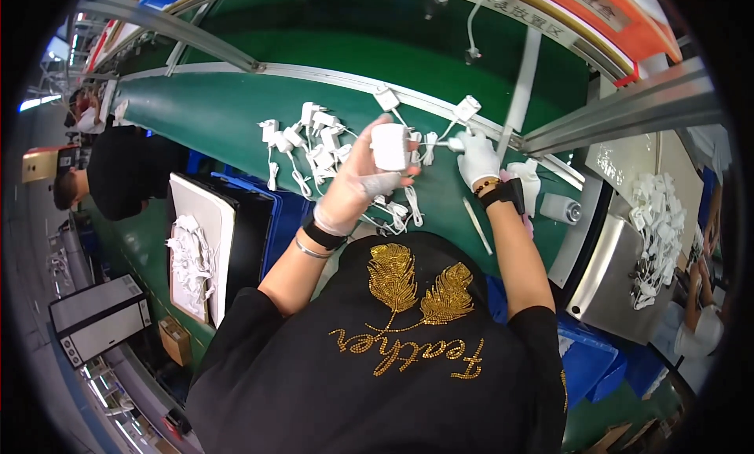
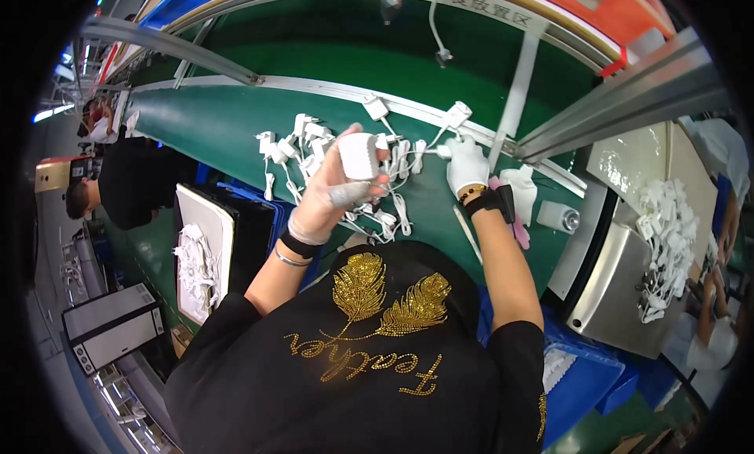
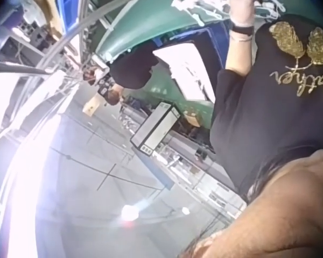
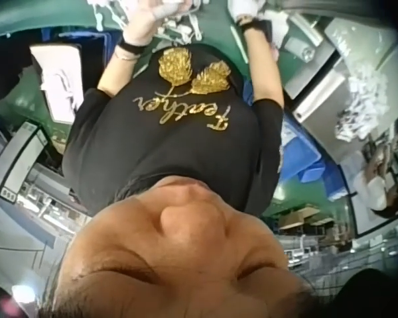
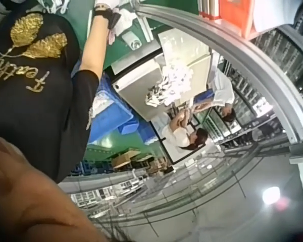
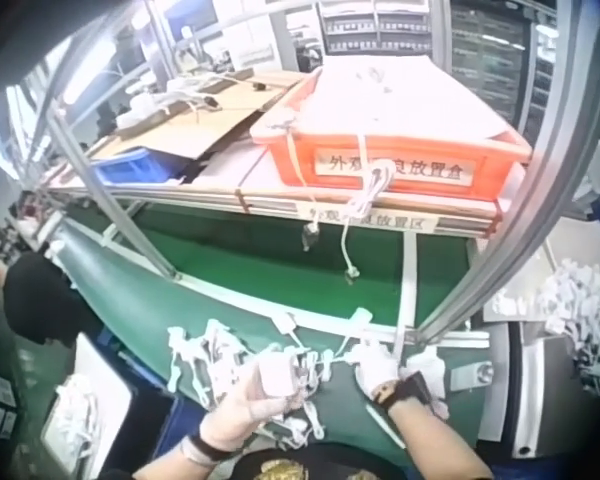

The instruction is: Manual sorting and packaging of small white electronic power adapter components on a production line.

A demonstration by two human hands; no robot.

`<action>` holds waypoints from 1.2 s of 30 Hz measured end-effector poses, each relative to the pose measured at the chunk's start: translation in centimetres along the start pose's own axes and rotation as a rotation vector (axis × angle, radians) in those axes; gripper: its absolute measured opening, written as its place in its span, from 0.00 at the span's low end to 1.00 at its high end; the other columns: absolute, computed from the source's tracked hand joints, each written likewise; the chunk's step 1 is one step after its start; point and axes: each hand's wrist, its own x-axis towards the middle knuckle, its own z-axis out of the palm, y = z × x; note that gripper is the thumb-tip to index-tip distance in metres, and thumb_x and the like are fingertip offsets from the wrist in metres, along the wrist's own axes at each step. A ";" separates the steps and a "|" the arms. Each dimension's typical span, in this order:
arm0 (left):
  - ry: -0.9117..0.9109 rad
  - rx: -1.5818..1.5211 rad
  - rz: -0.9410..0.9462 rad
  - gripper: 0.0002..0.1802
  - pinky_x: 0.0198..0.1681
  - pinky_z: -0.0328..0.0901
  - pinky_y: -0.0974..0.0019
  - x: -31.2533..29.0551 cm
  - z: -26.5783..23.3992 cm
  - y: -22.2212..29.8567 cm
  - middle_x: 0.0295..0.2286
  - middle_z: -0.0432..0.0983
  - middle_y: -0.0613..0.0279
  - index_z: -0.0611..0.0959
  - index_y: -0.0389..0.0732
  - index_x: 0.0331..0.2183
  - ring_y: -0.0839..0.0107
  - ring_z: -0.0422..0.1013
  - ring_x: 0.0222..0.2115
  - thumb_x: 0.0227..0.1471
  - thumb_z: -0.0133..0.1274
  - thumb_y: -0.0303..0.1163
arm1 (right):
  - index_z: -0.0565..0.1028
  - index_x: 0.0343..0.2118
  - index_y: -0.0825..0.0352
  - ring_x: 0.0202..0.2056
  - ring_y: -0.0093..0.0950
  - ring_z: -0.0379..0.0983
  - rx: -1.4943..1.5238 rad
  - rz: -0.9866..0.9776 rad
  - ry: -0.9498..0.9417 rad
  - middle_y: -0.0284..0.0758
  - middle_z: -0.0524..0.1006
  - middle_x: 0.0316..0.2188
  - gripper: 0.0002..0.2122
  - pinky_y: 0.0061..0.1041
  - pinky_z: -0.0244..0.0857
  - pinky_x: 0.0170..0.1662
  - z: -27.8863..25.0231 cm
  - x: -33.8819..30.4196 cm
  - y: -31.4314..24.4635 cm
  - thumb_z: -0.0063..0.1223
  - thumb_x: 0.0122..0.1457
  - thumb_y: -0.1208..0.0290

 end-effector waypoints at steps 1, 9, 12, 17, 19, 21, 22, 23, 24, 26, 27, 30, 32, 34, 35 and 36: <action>-0.029 -0.008 0.007 0.47 0.45 0.69 0.65 0.0 0.2 -0.1 0.50 0.66 0.51 0.51 0.44 0.62 0.63 0.72 0.42 0.46 0.57 0.21 | 0.74 0.44 0.62 0.41 0.43 0.73 0.002 -0.015 -0.003 0.40 0.75 0.43 0.17 0.36 0.69 0.42 0.3 0.2 -0.4 0.56 0.48 0.73; -0.060 0.006 0.030 0.45 0.47 0.68 0.65 -0.8 1.1 0.6 0.50 0.67 0.49 0.51 0.44 0.61 0.65 0.73 0.43 0.47 0.54 0.15 | 0.71 0.42 0.67 0.34 0.22 0.73 1.129 0.070 -0.102 0.31 0.73 0.34 0.16 0.21 0.68 0.36 -4.8 -7.6 -3.3 0.59 0.48 0.81; -0.057 0.110 0.027 0.44 0.46 0.69 0.65 -0.9 1.0 0.4 0.49 0.69 0.47 0.53 0.44 0.60 0.62 0.73 0.43 0.46 0.56 0.15 | 0.69 0.46 0.69 0.40 0.22 0.72 1.268 0.073 -0.028 0.33 0.73 0.38 0.21 0.20 0.67 0.42 -7.9 -11.1 -4.5 0.59 0.47 0.84; -0.110 0.076 -0.008 0.38 0.47 0.68 0.65 -1.0 1.9 0.1 0.45 0.72 0.50 0.59 0.41 0.56 0.66 0.73 0.43 0.45 0.55 0.13 | 0.65 0.51 0.68 0.40 0.31 0.73 1.688 -0.089 0.209 0.39 0.71 0.43 0.25 0.29 0.70 0.43 -10.5 -13.1 -5.8 0.59 0.49 0.82; -0.137 0.045 0.033 0.36 0.47 0.68 0.65 -1.2 2.3 -0.4 0.44 0.73 0.50 0.61 0.40 0.55 0.67 0.73 0.43 0.45 0.54 0.12 | 0.63 0.53 0.68 0.40 0.33 0.74 1.854 -0.194 0.315 0.40 0.71 0.44 0.26 0.31 0.71 0.43 -10.8 -13.3 -6.0 0.59 0.50 0.81; -0.137 0.070 0.046 0.36 0.46 0.68 0.65 -1.6 2.6 -0.9 0.44 0.74 0.49 0.61 0.41 0.54 0.65 0.73 0.43 0.45 0.56 0.13 | 0.60 0.56 0.67 0.39 0.36 0.74 2.028 -0.214 0.215 0.43 0.70 0.44 0.28 0.34 0.71 0.43 -11.0 -13.5 -6.0 0.59 0.52 0.75; -0.128 0.093 0.066 0.36 0.46 0.69 0.65 -1.8 2.7 -1.1 0.44 0.74 0.48 0.62 0.41 0.54 0.64 0.74 0.42 0.45 0.57 0.15 | 0.58 0.57 0.67 0.39 0.37 0.74 2.113 -0.225 0.160 0.44 0.70 0.44 0.30 0.35 0.71 0.42 -11.1 -13.5 -6.1 0.59 0.53 0.72; -0.121 0.113 0.084 0.36 0.45 0.69 0.64 -2.0 2.8 -1.3 0.44 0.74 0.48 0.62 0.41 0.54 0.62 0.74 0.42 0.44 0.59 0.17 | 0.58 0.57 0.67 0.39 0.37 0.74 2.113 -0.221 0.169 0.44 0.70 0.44 0.30 0.35 0.71 0.42 -11.1 -13.6 -6.2 0.59 0.53 0.72; -0.126 0.112 0.079 0.36 0.45 0.69 0.64 -2.2 3.0 -1.4 0.44 0.74 0.48 0.62 0.41 0.54 0.62 0.74 0.42 0.44 0.59 0.17 | 0.57 0.58 0.67 0.39 0.37 0.74 2.100 -0.148 0.150 0.45 0.70 0.45 0.31 0.34 0.72 0.41 -11.2 -13.7 -6.3 0.59 0.54 0.69; -0.101 0.080 0.036 0.36 0.45 0.69 0.64 -2.6 3.2 -1.0 0.43 0.74 0.48 0.63 0.41 0.54 0.63 0.75 0.41 0.44 0.59 0.17 | 0.56 0.59 0.67 0.38 0.35 0.75 2.070 -0.002 0.111 0.47 0.70 0.46 0.33 0.33 0.72 0.40 -11.2 -13.7 -6.6 0.59 0.55 0.63; -0.089 0.063 0.014 0.36 0.44 0.70 0.65 -2.8 3.2 -0.9 0.43 0.75 0.48 0.63 0.41 0.54 0.63 0.75 0.41 0.44 0.59 0.17 | 0.56 0.59 0.67 0.38 0.35 0.75 2.069 0.003 0.117 0.47 0.70 0.46 0.33 0.33 0.72 0.40 -11.2 -13.6 -6.7 0.59 0.55 0.63; -0.067 0.056 -0.016 0.36 0.43 0.70 0.65 -3.3 2.3 -1.0 0.43 0.75 0.48 0.63 0.40 0.54 0.64 0.75 0.40 0.45 0.58 0.16 | 0.55 0.60 0.67 0.37 0.33 0.75 1.874 0.131 -0.003 0.48 0.71 0.47 0.33 0.27 0.72 0.38 -11.0 -13.5 -7.1 0.58 0.56 0.62; -0.056 0.052 -0.033 0.36 0.43 0.70 0.65 -3.5 2.2 -1.1 0.43 0.75 0.48 0.63 0.40 0.54 0.64 0.75 0.40 0.45 0.58 0.16 | 0.55 0.60 0.67 0.37 0.32 0.75 1.866 0.116 0.010 0.48 0.72 0.47 0.33 0.26 0.72 0.38 -11.0 -13.6 -7.7 0.59 0.56 0.64; -0.031 0.070 -0.063 0.36 0.42 0.70 0.66 -3.4 2.1 -1.0 0.43 0.75 0.48 0.62 0.39 0.55 0.64 0.75 0.39 0.45 0.57 0.15 | 0.55 0.60 0.67 0.36 0.30 0.76 1.850 0.070 0.031 0.48 0.73 0.46 0.33 0.22 0.72 0.37 -11.0 -13.6 -8.4 0.60 0.55 0.68; -0.018 0.080 -0.077 0.36 0.42 0.70 0.66 -3.4 2.1 -0.9 0.43 0.75 0.48 0.62 0.39 0.55 0.64 0.75 0.39 0.45 0.57 0.15 | 0.55 0.60 0.67 0.36 0.30 0.76 1.850 0.073 0.030 0.48 0.73 0.46 0.33 0.22 0.72 0.37 -11.1 -13.7 -8.6 0.60 0.55 0.68; -0.017 0.080 -0.079 0.36 0.42 0.70 0.66 -3.5 2.1 -0.6 0.43 0.75 0.48 0.62 0.39 0.55 0.64 0.75 0.39 0.45 0.57 0.15 | 0.55 0.60 0.67 0.36 0.29 0.76 1.814 0.063 0.055 0.48 0.73 0.46 0.34 0.22 0.72 0.37 -11.1 -13.7 -8.8 0.61 0.53 0.71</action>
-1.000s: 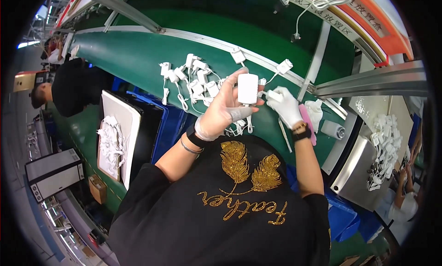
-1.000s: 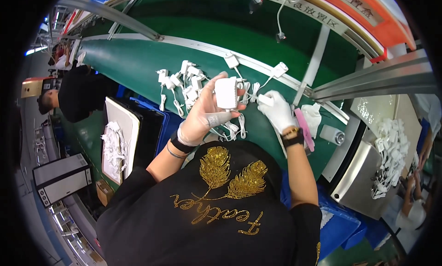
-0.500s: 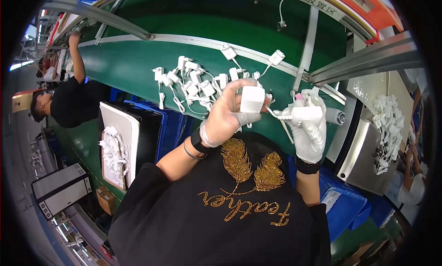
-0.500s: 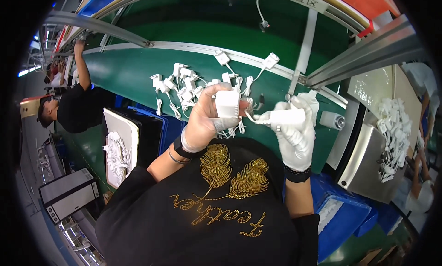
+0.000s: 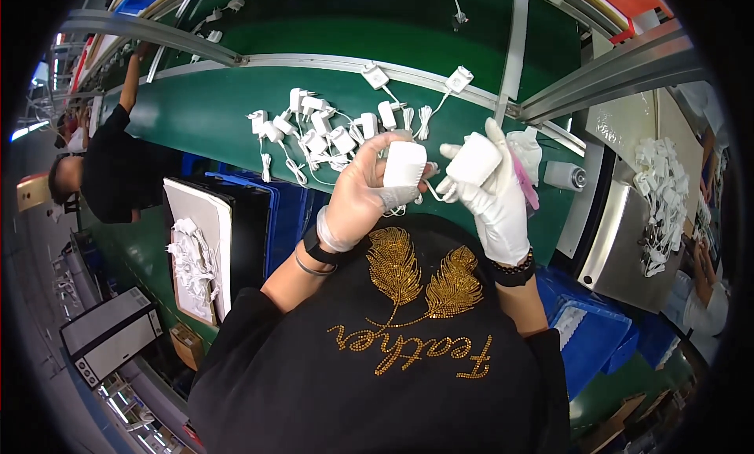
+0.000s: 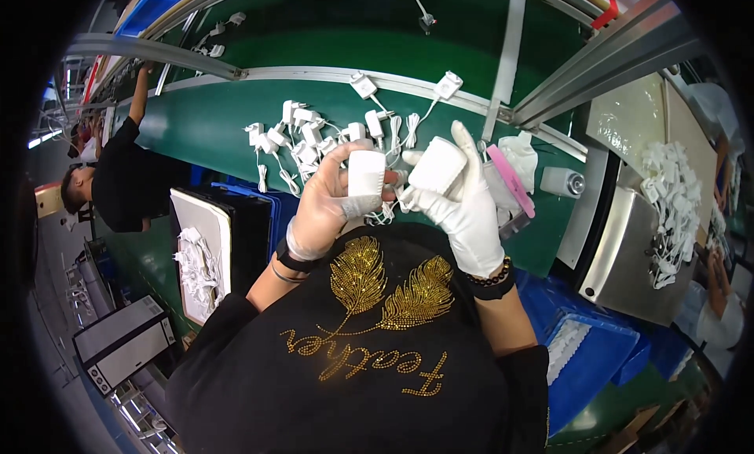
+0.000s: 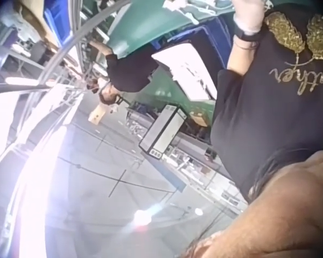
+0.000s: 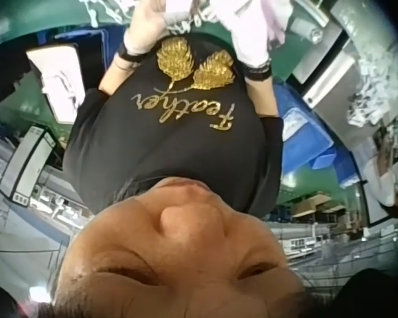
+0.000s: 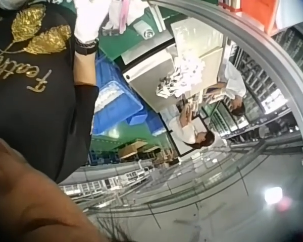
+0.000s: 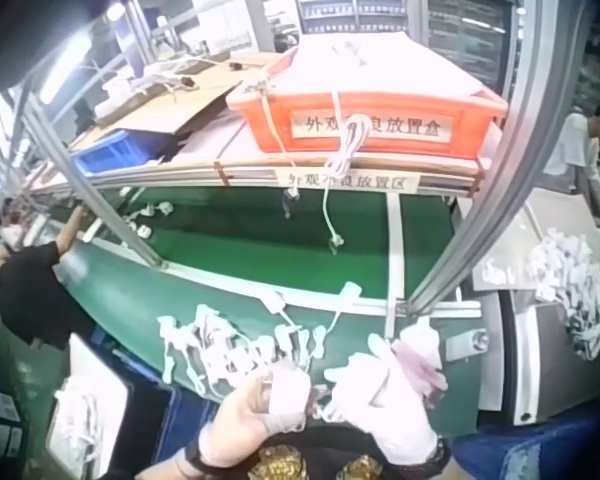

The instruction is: Manual sorting and packaging of small white electronic power adapter components on a production line.

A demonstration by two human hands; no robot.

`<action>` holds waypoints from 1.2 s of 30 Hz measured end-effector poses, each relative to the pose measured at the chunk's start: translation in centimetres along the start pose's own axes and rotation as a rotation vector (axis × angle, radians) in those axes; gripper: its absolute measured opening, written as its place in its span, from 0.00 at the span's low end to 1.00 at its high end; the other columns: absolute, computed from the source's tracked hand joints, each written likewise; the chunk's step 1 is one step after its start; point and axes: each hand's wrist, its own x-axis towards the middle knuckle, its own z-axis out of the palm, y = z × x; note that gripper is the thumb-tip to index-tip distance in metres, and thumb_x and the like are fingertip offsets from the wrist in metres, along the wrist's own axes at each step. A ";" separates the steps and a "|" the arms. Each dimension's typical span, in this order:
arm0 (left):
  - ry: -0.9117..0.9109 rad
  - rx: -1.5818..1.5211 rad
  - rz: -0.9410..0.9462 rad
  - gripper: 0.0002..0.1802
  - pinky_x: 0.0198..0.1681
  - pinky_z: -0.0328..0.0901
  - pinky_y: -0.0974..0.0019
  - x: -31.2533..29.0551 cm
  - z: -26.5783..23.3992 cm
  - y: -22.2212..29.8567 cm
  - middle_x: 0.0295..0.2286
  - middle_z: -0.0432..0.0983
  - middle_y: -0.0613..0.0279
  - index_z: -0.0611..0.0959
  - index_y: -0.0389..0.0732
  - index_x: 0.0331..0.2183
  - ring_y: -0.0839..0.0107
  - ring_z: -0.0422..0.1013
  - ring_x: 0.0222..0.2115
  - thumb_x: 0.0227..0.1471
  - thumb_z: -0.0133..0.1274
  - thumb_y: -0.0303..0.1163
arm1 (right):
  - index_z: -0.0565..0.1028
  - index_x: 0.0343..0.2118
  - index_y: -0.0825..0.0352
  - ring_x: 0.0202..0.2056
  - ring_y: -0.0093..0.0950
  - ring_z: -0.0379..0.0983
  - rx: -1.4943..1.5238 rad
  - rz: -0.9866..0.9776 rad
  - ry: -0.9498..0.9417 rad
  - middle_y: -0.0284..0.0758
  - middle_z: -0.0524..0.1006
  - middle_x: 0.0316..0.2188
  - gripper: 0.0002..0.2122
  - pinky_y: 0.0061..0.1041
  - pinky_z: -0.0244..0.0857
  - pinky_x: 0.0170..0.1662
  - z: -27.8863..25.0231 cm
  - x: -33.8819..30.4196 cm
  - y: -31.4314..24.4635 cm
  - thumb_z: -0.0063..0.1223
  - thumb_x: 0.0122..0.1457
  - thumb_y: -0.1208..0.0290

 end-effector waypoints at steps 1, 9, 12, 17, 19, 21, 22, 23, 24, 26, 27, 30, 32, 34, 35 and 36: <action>-0.006 0.055 -0.014 0.36 0.43 0.70 0.66 -0.1 0.0 0.4 0.43 0.74 0.50 0.62 0.40 0.55 0.65 0.75 0.39 0.45 0.55 0.13 | 0.55 0.60 0.67 0.37 0.29 0.76 -0.035 -0.023 0.007 0.47 0.73 0.45 0.34 0.22 0.72 0.38 0.1 -0.1 0.0 0.61 0.52 0.75; -0.063 0.087 0.079 0.36 0.46 0.69 0.65 0.3 0.6 0.1 0.44 0.71 0.55 0.61 0.41 0.54 0.68 0.71 0.44 0.45 0.52 0.10 | 0.60 0.57 0.68 0.41 0.24 0.74 -0.087 -0.036 -0.008 0.41 0.76 0.42 0.33 0.21 0.71 0.43 0.0 -0.7 1.1 0.57 0.46 0.89; -0.123 0.001 0.142 0.35 0.47 0.69 0.64 0.5 0.9 -0.7 0.45 0.70 0.54 0.62 0.41 0.53 0.68 0.69 0.45 0.45 0.53 0.11 | 0.63 0.55 0.68 0.40 0.24 0.74 -0.082 -0.042 0.004 0.41 0.76 0.41 0.31 0.21 0.71 0.42 -0.1 -1.1 1.4 0.59 0.45 0.89; -0.103 -0.010 0.183 0.32 0.46 0.66 0.66 0.8 0.8 -1.7 0.44 0.72 0.54 0.64 0.43 0.50 0.67 0.70 0.44 0.45 0.59 0.18 | 0.66 0.51 0.67 0.39 0.24 0.75 -0.104 -0.051 0.044 0.41 0.77 0.41 0.28 0.21 0.70 0.42 -0.1 -1.8 1.9 0.60 0.44 0.88; -0.110 -0.013 0.187 0.30 0.45 0.67 0.66 0.9 0.8 -1.8 0.43 0.72 0.54 0.65 0.44 0.48 0.66 0.71 0.43 0.45 0.59 0.19 | 0.66 0.51 0.67 0.39 0.24 0.75 -0.111 -0.068 0.043 0.41 0.77 0.41 0.28 0.21 0.70 0.42 -0.1 -2.0 1.8 0.60 0.44 0.89; -0.115 -0.044 0.171 0.29 0.45 0.67 0.65 1.0 0.5 -1.8 0.43 0.72 0.53 0.65 0.44 0.48 0.65 0.71 0.43 0.46 0.59 0.20 | 0.67 0.52 0.68 0.40 0.23 0.74 -0.111 -0.057 0.033 0.40 0.77 0.42 0.27 0.22 0.70 0.43 -0.1 -2.2 1.6 0.59 0.45 0.89; -0.118 -0.077 0.152 0.29 0.46 0.67 0.64 1.1 0.3 -1.9 0.43 0.72 0.52 0.65 0.44 0.48 0.64 0.71 0.43 0.46 0.59 0.21 | 0.67 0.52 0.69 0.41 0.23 0.74 -0.113 -0.050 0.029 0.40 0.77 0.42 0.27 0.22 0.70 0.44 -0.2 -2.2 1.6 0.58 0.46 0.90; -0.121 -0.111 0.133 0.28 0.46 0.67 0.63 1.2 0.1 -1.8 0.43 0.72 0.52 0.65 0.44 0.48 0.64 0.72 0.43 0.47 0.60 0.22 | 0.67 0.52 0.69 0.41 0.23 0.74 -0.113 -0.050 0.029 0.40 0.77 0.42 0.27 0.22 0.70 0.44 -0.4 -2.1 1.6 0.58 0.46 0.90; -0.121 -0.111 0.133 0.28 0.46 0.67 0.63 1.2 0.1 -1.7 0.43 0.72 0.52 0.65 0.44 0.48 0.64 0.72 0.43 0.47 0.60 0.22 | 0.67 0.52 0.69 0.41 0.23 0.74 -0.115 -0.047 0.032 0.39 0.77 0.43 0.27 0.22 0.70 0.44 -0.5 -2.0 1.6 0.58 0.46 0.90; -0.086 -0.102 0.088 0.27 0.47 0.68 0.61 1.3 0.0 -1.3 0.42 0.72 0.51 0.65 0.44 0.47 0.62 0.72 0.44 0.48 0.59 0.24 | 0.66 0.52 0.69 0.41 0.23 0.74 -0.120 -0.044 0.036 0.39 0.77 0.44 0.28 0.22 0.70 0.44 -0.9 -1.8 1.7 0.57 0.46 0.90; -0.068 -0.098 0.065 0.26 0.47 0.68 0.60 1.2 0.0 -1.2 0.42 0.73 0.50 0.65 0.44 0.47 0.61 0.72 0.45 0.48 0.59 0.24 | 0.66 0.52 0.69 0.41 0.23 0.74 -0.121 -0.044 0.035 0.39 0.77 0.44 0.28 0.22 0.70 0.44 -1.0 -1.8 1.8 0.57 0.46 0.90; -0.090 -0.091 0.091 0.25 0.48 0.68 0.58 0.9 -0.6 -2.5 0.43 0.72 0.48 0.65 0.45 0.47 0.60 0.71 0.46 0.49 0.59 0.24 | 0.67 0.52 0.67 0.40 0.24 0.74 -0.133 0.016 0.038 0.42 0.76 0.44 0.28 0.22 0.70 0.42 -1.2 -1.8 2.1 0.59 0.46 0.89; -0.100 -0.088 0.104 0.25 0.49 0.68 0.58 0.9 -0.7 -2.7 0.44 0.72 0.48 0.65 0.45 0.46 0.59 0.71 0.47 0.49 0.58 0.24 | 0.67 0.52 0.68 0.40 0.23 0.74 -0.155 0.023 0.038 0.40 0.76 0.44 0.27 0.22 0.70 0.43 -1.4 -2.0 2.5 0.59 0.46 0.89; -0.110 -0.073 0.106 0.24 0.50 0.67 0.58 0.9 -0.6 -2.8 0.45 0.72 0.48 0.66 0.45 0.46 0.59 0.71 0.47 0.49 0.58 0.23 | 0.69 0.52 0.69 0.42 0.22 0.74 -0.200 0.037 0.043 0.37 0.76 0.43 0.26 0.21 0.69 0.45 -1.7 -2.1 3.1 0.59 0.46 0.88; -0.115 -0.065 0.107 0.24 0.51 0.66 0.58 0.9 -0.5 -2.8 0.46 0.72 0.48 0.66 0.45 0.46 0.59 0.70 0.47 0.49 0.58 0.23 | 0.69 0.52 0.69 0.42 0.22 0.74 -0.201 0.037 0.042 0.37 0.76 0.43 0.26 0.21 0.69 0.45 -1.8 -2.0 3.3 0.59 0.46 0.88; -0.115 -0.066 0.108 0.24 0.51 0.66 0.58 0.9 -0.3 -2.8 0.46 0.72 0.48 0.66 0.45 0.46 0.59 0.70 0.47 0.49 0.58 0.23 | 0.67 0.53 0.69 0.42 0.22 0.73 -0.356 -0.018 0.042 0.37 0.76 0.44 0.27 0.21 0.69 0.45 -1.9 -1.9 3.6 0.59 0.46 0.88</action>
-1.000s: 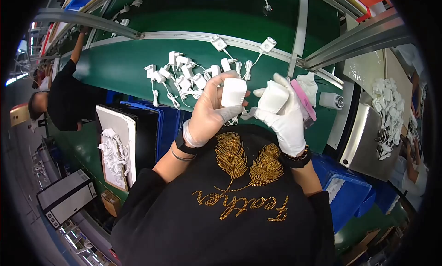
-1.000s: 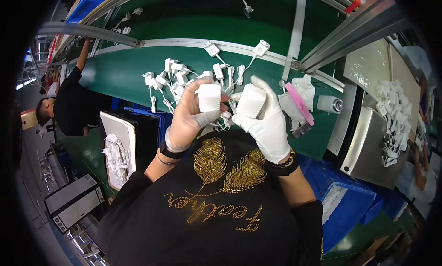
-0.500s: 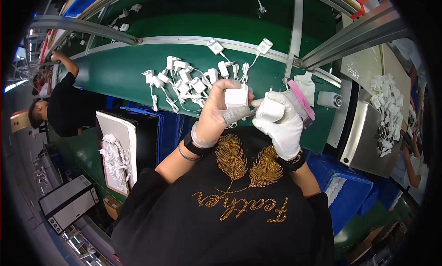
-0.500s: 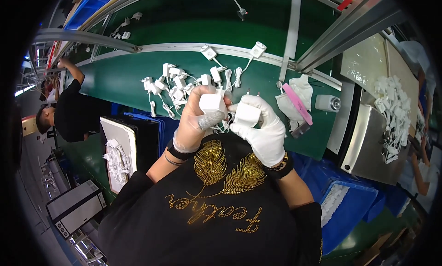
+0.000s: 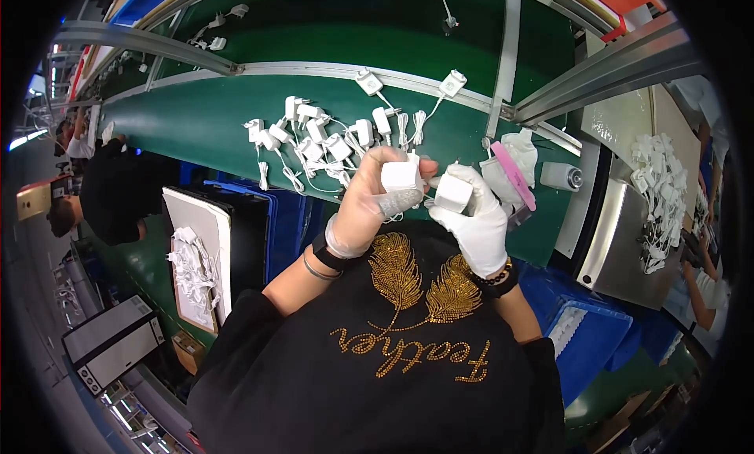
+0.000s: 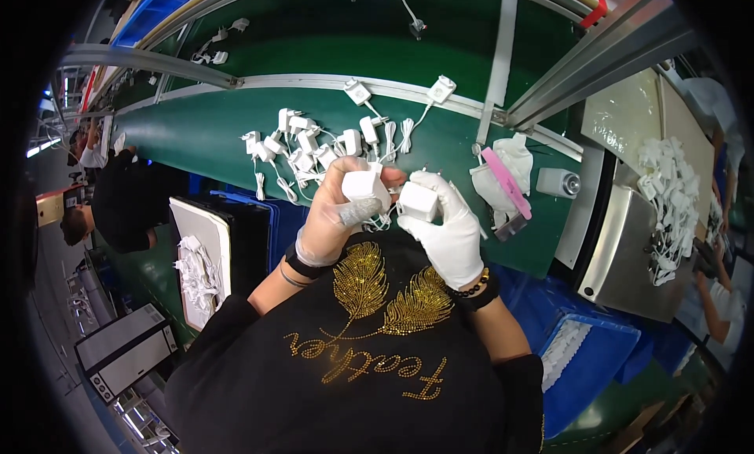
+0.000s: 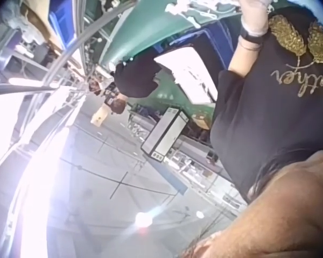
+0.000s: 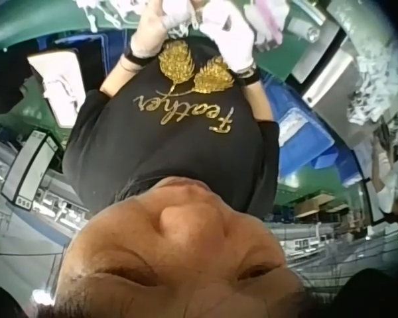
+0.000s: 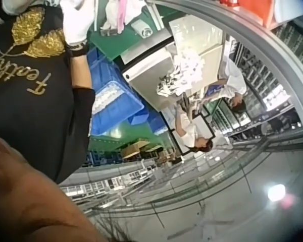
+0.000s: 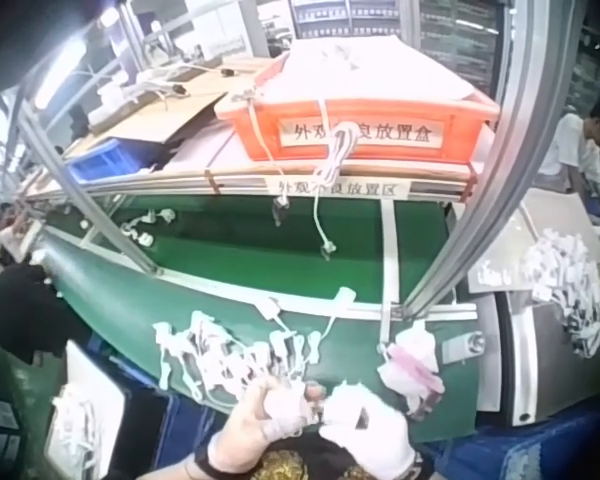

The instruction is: Manual sorting and packaging of small white electronic power adapter components on a production line.

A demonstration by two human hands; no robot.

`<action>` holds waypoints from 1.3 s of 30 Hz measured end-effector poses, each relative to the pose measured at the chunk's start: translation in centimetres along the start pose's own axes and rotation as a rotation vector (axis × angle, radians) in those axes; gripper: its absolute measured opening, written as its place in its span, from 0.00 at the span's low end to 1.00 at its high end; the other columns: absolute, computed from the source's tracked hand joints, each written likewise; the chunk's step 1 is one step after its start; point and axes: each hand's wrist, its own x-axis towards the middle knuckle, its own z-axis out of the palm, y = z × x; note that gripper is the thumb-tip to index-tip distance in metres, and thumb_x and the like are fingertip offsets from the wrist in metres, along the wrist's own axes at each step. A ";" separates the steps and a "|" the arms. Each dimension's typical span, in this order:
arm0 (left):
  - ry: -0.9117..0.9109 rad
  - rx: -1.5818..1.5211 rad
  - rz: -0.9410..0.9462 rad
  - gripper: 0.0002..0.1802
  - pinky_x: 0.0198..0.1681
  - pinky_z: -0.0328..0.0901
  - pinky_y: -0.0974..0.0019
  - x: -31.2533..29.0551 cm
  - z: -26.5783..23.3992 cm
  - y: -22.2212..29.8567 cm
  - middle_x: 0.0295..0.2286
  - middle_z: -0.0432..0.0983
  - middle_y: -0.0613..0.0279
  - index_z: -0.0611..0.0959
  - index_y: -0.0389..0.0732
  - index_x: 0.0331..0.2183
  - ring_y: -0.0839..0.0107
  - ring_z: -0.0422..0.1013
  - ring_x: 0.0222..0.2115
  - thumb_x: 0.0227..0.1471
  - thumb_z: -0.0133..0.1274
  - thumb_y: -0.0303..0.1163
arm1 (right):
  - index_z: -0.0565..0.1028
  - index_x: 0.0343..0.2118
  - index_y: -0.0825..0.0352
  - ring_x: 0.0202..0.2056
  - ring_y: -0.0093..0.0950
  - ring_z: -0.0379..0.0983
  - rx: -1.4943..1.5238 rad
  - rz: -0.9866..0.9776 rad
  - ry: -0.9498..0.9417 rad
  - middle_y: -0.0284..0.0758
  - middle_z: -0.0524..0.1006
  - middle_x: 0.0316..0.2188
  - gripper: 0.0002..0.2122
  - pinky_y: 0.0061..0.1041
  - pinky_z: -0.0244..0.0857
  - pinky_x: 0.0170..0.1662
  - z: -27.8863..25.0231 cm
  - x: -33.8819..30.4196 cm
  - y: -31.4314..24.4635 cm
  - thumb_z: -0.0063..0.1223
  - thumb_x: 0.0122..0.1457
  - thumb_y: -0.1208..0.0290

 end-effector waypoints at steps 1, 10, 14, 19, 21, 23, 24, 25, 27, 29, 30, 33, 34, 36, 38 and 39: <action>-0.003 -0.021 0.017 0.24 0.52 0.65 0.59 0.1 0.3 0.1 0.48 0.70 0.47 0.66 0.45 0.46 0.59 0.70 0.49 0.49 0.58 0.23 | 0.66 0.53 0.70 0.43 0.23 0.73 -0.155 -0.058 0.004 0.37 0.76 0.45 0.28 0.21 0.68 0.45 0.0 0.2 0.2 0.59 0.46 0.88; -0.221 0.013 -0.037 0.24 0.57 0.56 0.64 1.9 2.2 -1.6 0.60 0.50 0.44 0.66 0.42 0.46 0.67 0.58 0.56 0.50 0.57 0.21 | 0.68 0.54 0.69 0.45 0.28 0.73 -0.379 -0.158 0.076 0.37 0.75 0.44 0.28 0.25 0.66 0.49 -1.6 0.5 2.7 0.62 0.46 0.83; -0.210 -0.036 -0.073 0.22 0.60 0.51 0.63 3.2 3.2 -1.7 0.60 0.51 0.45 0.67 0.42 0.45 0.63 0.50 0.61 0.50 0.57 0.22 | 0.63 0.58 0.69 0.49 0.29 0.70 -0.233 -0.095 0.068 0.40 0.72 0.49 0.32 0.26 0.63 0.52 -1.8 0.7 0.7 0.61 0.47 0.84; -0.259 0.531 0.175 0.23 0.62 0.47 0.63 5.3 4.9 -3.6 0.60 0.52 0.46 0.68 0.39 0.49 0.60 0.48 0.63 0.52 0.56 0.25 | 0.58 0.61 0.68 0.51 0.28 0.68 0.028 -0.079 0.030 0.41 0.68 0.53 0.32 0.25 0.61 0.53 -2.1 -0.1 1.0 0.60 0.53 0.77; -0.255 0.464 0.139 0.25 0.62 0.48 0.63 6.7 5.2 -3.5 0.60 0.53 0.46 0.68 0.38 0.50 0.59 0.50 0.62 0.52 0.56 0.29 | 0.58 0.61 0.67 0.51 0.29 0.67 0.168 -0.083 0.156 0.40 0.68 0.52 0.30 0.27 0.62 0.53 -3.2 0.3 1.7 0.57 0.58 0.68; -0.224 0.335 0.056 0.29 0.62 0.49 0.63 9.0 5.4 -3.3 0.59 0.55 0.45 0.68 0.36 0.52 0.57 0.53 0.60 0.52 0.58 0.37 | 0.58 0.61 0.66 0.51 0.30 0.67 0.234 -0.090 0.231 0.39 0.68 0.52 0.29 0.28 0.62 0.52 -3.9 0.8 1.2 0.55 0.60 0.63; -0.160 0.497 0.138 0.33 0.62 0.50 0.62 10.8 4.5 -3.8 0.58 0.56 0.44 0.67 0.35 0.53 0.55 0.54 0.60 0.50 0.59 0.39 | 0.57 0.61 0.65 0.47 0.28 0.68 0.436 -0.098 0.223 0.38 0.68 0.50 0.30 0.27 0.63 0.48 -3.6 1.0 -0.3 0.52 0.60 0.58; -0.094 0.657 0.223 0.36 0.62 0.51 0.62 12.8 3.1 -4.6 0.57 0.58 0.43 0.66 0.35 0.54 0.53 0.55 0.60 0.48 0.60 0.40 | 0.56 0.61 0.64 0.43 0.27 0.69 0.638 -0.109 0.213 0.38 0.69 0.48 0.31 0.26 0.63 0.44 -3.2 1.1 -1.9 0.49 0.61 0.52; 0.041 1.035 0.403 0.39 0.61 0.54 0.58 16.2 0.8 -6.0 0.55 0.59 0.41 0.66 0.35 0.54 0.49 0.57 0.58 0.45 0.62 0.41 | 0.55 0.62 0.63 0.39 0.26 0.70 0.838 -0.133 0.211 0.37 0.69 0.47 0.32 0.25 0.64 0.40 -3.1 1.2 -3.5 0.46 0.61 0.47; 0.281 1.319 0.269 0.38 0.57 0.59 0.55 18.6 -2.9 -10.2 0.52 0.63 0.43 0.67 0.35 0.53 0.48 0.60 0.55 0.43 0.63 0.40 | 0.55 0.62 0.63 0.27 0.24 0.67 0.961 -0.122 0.003 0.34 0.70 0.34 0.31 0.24 0.62 0.32 -2.9 1.3 -4.6 0.42 0.62 0.47; 0.261 1.312 0.274 0.38 0.57 0.59 0.55 18.8 -3.2 -10.9 0.52 0.63 0.43 0.67 0.35 0.53 0.48 0.60 0.55 0.43 0.63 0.40 | 0.54 0.62 0.63 0.20 0.23 0.65 1.021 -0.123 -0.087 0.33 0.70 0.28 0.31 0.24 0.62 0.28 -3.2 1.3 -5.0 0.40 0.63 0.47; 0.202 1.553 -0.026 0.33 0.54 0.62 0.56 18.2 -4.3 -12.0 0.49 0.65 0.42 0.66 0.38 0.55 0.49 0.62 0.52 0.49 0.57 0.35 | 0.56 0.60 0.65 0.14 0.20 0.56 1.153 0.007 -0.189 0.29 0.64 0.19 0.29 0.23 0.56 0.21 -3.6 0.4 -6.5 0.38 0.63 0.50; 0.150 1.523 -0.071 0.30 0.52 0.63 0.56 18.0 -5.2 -12.6 0.49 0.66 0.45 0.68 0.39 0.54 0.50 0.63 0.51 0.49 0.56 0.34 | 0.57 0.60 0.66 0.10 0.18 0.52 1.223 0.082 -0.251 0.27 0.61 0.14 0.28 0.23 0.53 0.17 -3.8 0.2 -6.7 0.37 0.63 0.51; 0.049 1.462 -0.161 0.26 0.49 0.65 0.56 17.6 -5.9 -13.1 0.48 0.68 0.51 0.71 0.43 0.51 0.54 0.65 0.50 0.49 0.54 0.31 | 0.58 0.59 0.67 0.09 0.18 0.51 1.222 0.054 -0.292 0.27 0.60 0.13 0.27 0.22 0.50 0.15 -3.9 0.1 -6.3 0.38 0.63 0.54; 0.035 1.496 0.034 0.25 0.49 0.65 0.56 16.6 -5.7 -13.5 0.47 0.68 0.52 0.72 0.44 0.51 0.53 0.65 0.50 0.49 0.52 0.30 | 0.58 0.58 0.70 0.08 0.17 0.49 1.224 0.003 -0.383 0.25 0.59 0.11 0.25 0.21 0.45 0.11 -3.9 0.0 -5.7 0.39 0.63 0.59; 0.025 1.523 0.232 0.24 0.49 0.65 0.56 15.9 -5.7 -13.6 0.46 0.69 0.53 0.72 0.45 0.50 0.53 0.65 0.49 0.48 0.51 0.29 | 0.58 0.58 0.70 0.08 0.17 0.49 1.224 0.004 -0.382 0.25 0.59 0.11 0.25 0.21 0.45 0.11 -3.8 0.0 -5.6 0.39 0.63 0.59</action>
